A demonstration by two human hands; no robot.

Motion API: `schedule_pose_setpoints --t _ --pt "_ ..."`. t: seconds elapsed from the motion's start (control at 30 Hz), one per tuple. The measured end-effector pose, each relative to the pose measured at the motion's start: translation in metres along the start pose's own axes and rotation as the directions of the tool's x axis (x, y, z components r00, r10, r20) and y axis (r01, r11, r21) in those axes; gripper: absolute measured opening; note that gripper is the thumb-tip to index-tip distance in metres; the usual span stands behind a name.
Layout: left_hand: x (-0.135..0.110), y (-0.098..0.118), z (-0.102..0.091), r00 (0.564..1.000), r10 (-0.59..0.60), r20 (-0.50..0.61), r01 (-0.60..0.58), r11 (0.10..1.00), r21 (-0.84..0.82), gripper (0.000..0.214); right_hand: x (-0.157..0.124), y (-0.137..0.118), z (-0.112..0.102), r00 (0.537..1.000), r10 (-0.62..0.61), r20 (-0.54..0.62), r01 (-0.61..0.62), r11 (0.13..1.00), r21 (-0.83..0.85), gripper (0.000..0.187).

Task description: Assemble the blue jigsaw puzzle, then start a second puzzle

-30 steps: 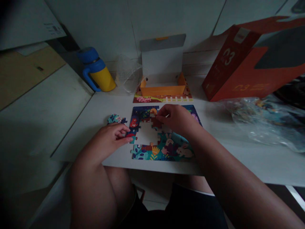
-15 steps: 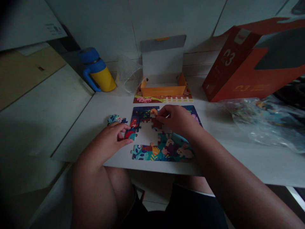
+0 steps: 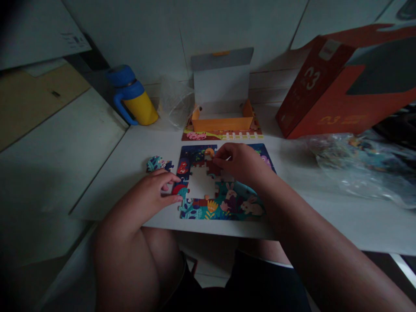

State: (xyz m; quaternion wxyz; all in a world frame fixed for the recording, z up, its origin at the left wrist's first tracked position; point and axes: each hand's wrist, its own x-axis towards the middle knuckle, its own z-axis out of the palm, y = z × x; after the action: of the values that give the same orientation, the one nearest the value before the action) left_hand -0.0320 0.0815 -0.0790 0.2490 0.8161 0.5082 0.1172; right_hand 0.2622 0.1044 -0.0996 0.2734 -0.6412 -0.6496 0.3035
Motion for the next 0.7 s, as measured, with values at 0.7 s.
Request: schedule_pose_setpoints --t 0.7 --pt "0.0036 -0.0047 -0.0004 0.999 0.016 -0.039 -0.014 0.998 0.062 0.025 -0.0013 -0.0001 0.0005 0.999 -0.008 0.034 0.005 0.997 0.082 0.010"
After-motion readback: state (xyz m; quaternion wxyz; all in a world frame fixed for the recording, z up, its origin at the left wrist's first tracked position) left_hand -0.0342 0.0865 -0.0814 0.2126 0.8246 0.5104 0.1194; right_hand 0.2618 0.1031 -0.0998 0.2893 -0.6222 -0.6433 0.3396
